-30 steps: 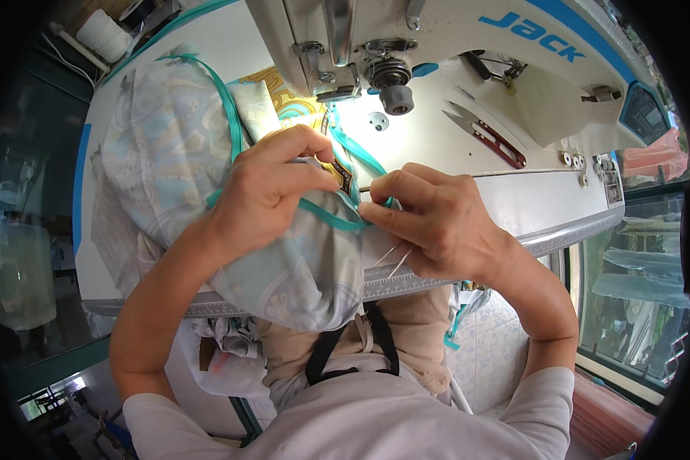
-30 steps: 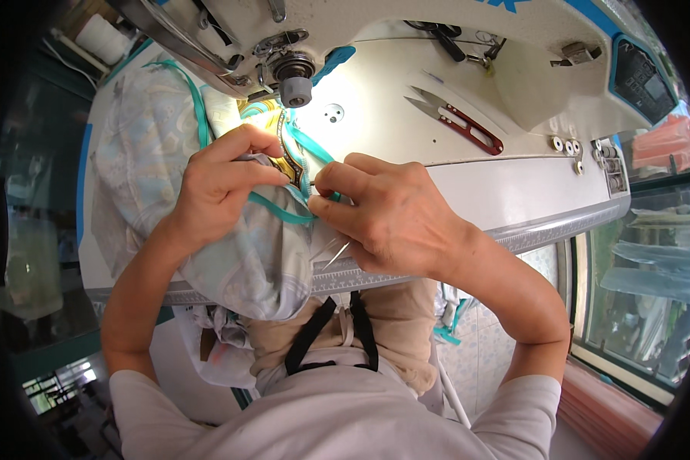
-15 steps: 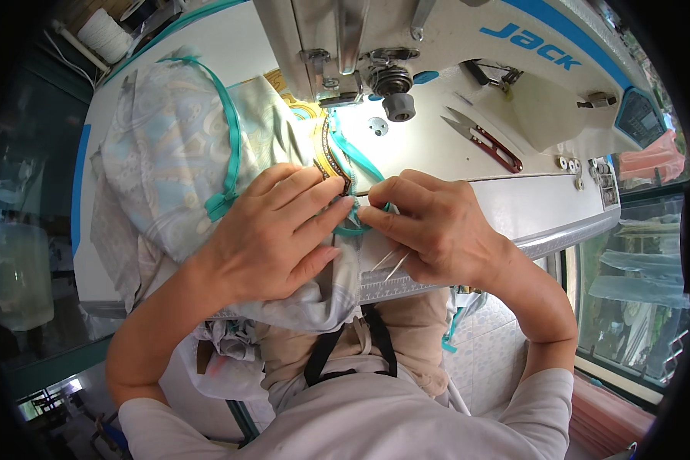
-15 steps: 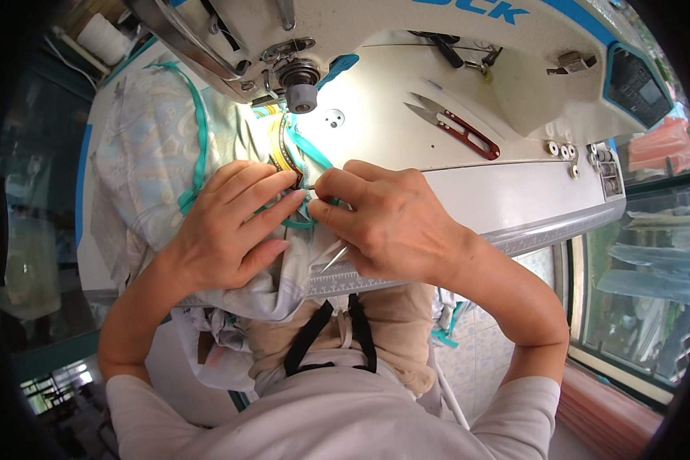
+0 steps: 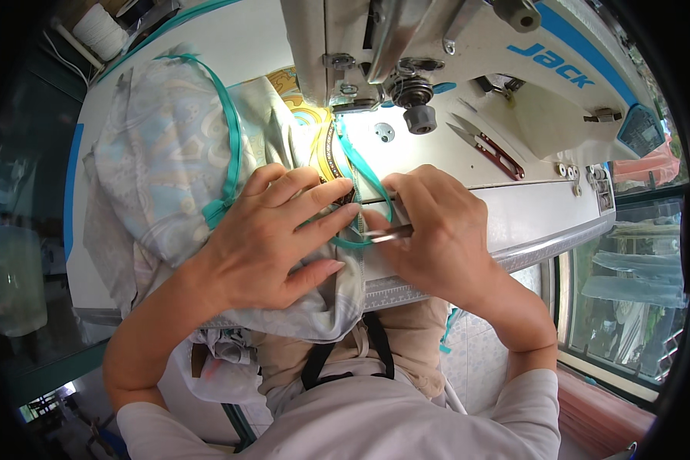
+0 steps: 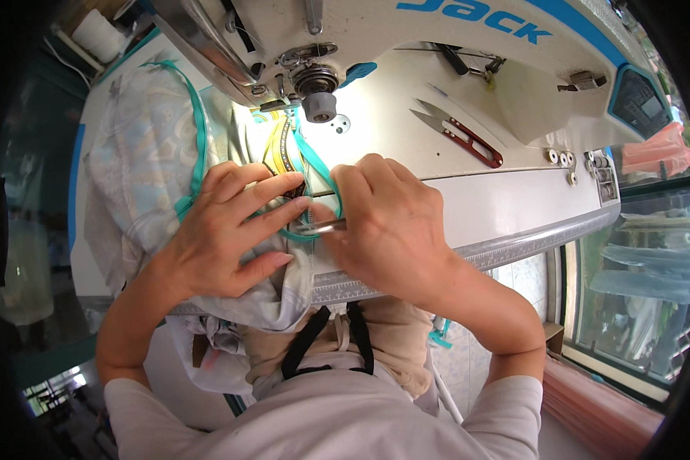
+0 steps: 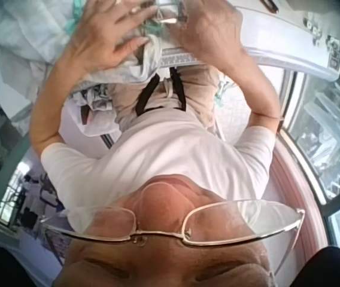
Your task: The person is sewing a light-colored patterned fabric with a teal elastic band using a sewing machine. They guide the fabric and elastic under the needle, occasionally using tweezers to adjust the material for precise stitching.
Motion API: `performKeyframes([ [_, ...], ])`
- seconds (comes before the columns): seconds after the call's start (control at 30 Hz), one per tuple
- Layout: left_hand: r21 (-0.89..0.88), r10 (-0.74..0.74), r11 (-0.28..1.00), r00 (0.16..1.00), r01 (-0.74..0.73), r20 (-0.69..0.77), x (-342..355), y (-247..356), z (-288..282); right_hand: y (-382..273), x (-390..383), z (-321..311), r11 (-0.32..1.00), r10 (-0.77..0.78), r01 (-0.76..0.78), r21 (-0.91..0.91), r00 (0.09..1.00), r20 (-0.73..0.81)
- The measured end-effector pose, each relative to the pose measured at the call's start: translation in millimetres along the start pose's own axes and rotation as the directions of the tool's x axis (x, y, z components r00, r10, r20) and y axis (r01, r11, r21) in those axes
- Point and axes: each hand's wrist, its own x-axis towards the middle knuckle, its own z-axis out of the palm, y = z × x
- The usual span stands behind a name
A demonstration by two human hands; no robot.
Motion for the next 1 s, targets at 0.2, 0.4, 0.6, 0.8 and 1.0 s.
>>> performKeyframes([
  [0.2,-0.026,0.016,1.000,1.000,-0.016,-0.020,1.0,-4.1,0.1,-9.0,3.7,9.8,0.999,-0.017,0.022,0.032,0.991,-0.135],
  [0.4,-0.062,0.020,0.998,0.999,-0.022,-0.047,3.0,-3.7,-0.1,-21.4,-2.4,10.6,0.989,-0.090,0.102,0.108,0.990,-0.111],
  [0.6,-0.060,0.035,0.997,0.998,-0.038,-0.055,1.4,-5.0,3.4,-19.7,-4.5,21.0,0.993,-0.074,0.085,0.087,0.991,-0.114],
  [0.8,-0.047,0.038,0.998,0.999,-0.039,-0.029,-0.1,-5.5,2.9,-17.7,-6.3,27.8,0.994,-0.074,0.082,0.066,0.990,-0.122],
  [1.0,-0.063,0.026,0.998,0.999,-0.029,-0.037,1.4,-4.1,2.1,-17.5,-5.8,26.0,0.992,-0.101,0.110,0.061,0.985,-0.138],
])
